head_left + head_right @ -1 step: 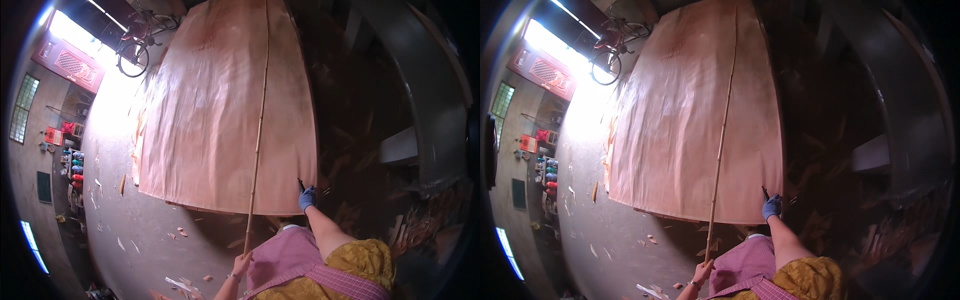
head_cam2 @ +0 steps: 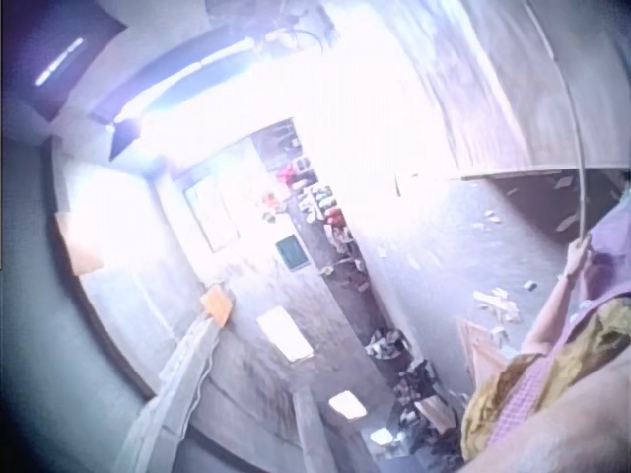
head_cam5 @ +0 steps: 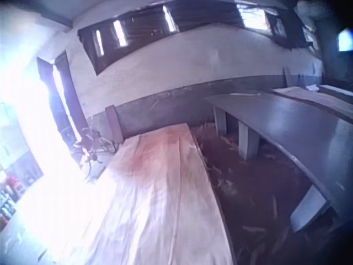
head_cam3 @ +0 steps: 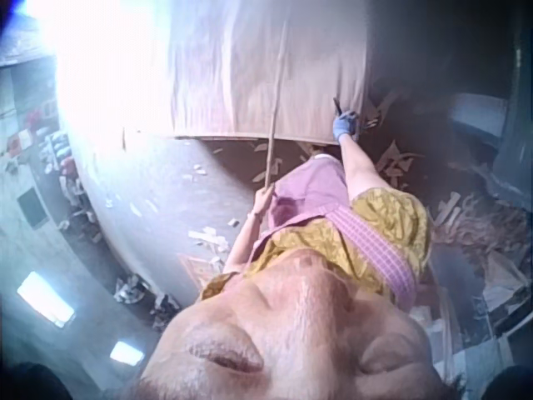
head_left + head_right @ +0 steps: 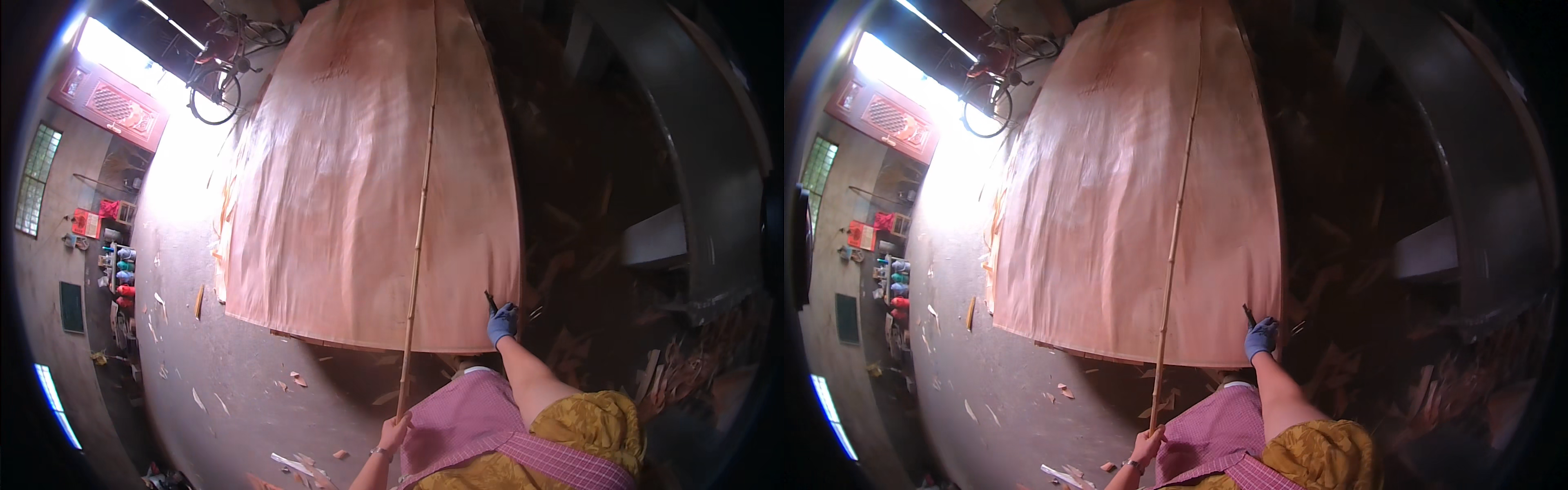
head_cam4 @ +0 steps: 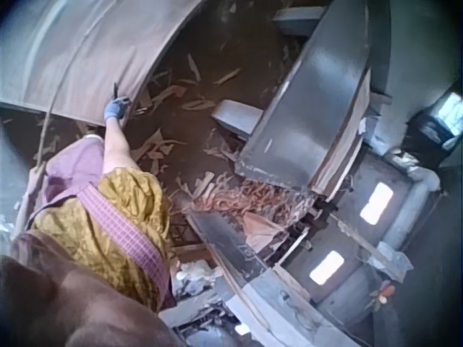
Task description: The person cuts excess material from wood veneers using a knife, measures wood panels with a measuring stick, and stacks the veneers into organized piles.
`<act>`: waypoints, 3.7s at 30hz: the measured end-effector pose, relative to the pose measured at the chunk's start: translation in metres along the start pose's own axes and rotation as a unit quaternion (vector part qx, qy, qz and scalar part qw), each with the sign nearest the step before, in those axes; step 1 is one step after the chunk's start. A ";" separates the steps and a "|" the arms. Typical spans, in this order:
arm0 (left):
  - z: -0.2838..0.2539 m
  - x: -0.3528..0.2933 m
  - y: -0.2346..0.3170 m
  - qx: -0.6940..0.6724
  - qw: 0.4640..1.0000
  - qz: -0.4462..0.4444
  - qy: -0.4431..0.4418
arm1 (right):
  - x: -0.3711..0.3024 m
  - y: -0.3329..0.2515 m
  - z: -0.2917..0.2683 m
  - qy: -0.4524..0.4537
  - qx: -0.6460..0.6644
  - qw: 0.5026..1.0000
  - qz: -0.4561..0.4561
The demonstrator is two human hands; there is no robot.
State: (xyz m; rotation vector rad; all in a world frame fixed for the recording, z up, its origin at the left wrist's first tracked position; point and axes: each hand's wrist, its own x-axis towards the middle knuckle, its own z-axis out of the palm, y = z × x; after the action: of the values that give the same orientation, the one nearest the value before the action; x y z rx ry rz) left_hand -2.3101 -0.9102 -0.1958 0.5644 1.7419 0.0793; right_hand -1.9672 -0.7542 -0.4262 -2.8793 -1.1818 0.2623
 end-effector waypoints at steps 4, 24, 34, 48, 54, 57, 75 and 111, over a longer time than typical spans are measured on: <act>-0.031 0.026 0.004 -0.032 0.999 -0.006 0.042 | -0.007 -0.018 -0.001 -0.058 -0.032 0.998 -0.023; -0.182 0.144 0.141 0.144 0.964 0.175 0.141 | -0.065 -0.229 -0.139 -0.017 0.464 0.880 -0.102; -0.200 0.208 0.105 0.165 0.950 0.258 0.057 | -0.137 -0.539 -0.255 -0.212 0.623 0.701 -0.275; -0.214 0.137 0.151 -0.409 0.902 0.095 -0.098 | -0.180 -0.394 -0.217 -0.207 0.476 0.854 -0.044; -0.251 0.054 0.194 -0.367 0.898 0.008 -0.243 | -0.231 -0.342 -0.239 -0.278 0.482 0.831 -0.016; -0.270 0.007 0.209 -0.376 0.853 -0.001 -0.362 | -0.264 -0.391 -0.365 -0.285 0.528 0.789 0.134; -0.211 -0.009 0.173 -0.437 0.869 0.225 0.060 | -0.147 -0.049 -0.425 -0.035 0.601 0.798 -0.034; 0.661 -0.396 0.394 -0.331 0.800 0.461 -0.194 | 0.256 0.825 -0.702 0.180 0.415 0.888 0.082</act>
State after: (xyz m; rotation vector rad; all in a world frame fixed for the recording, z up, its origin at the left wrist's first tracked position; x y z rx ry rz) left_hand -1.5084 -0.8886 0.1288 0.7760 0.8062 1.1378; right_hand -1.1006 -1.1311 0.1614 -2.1268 -0.5535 0.1634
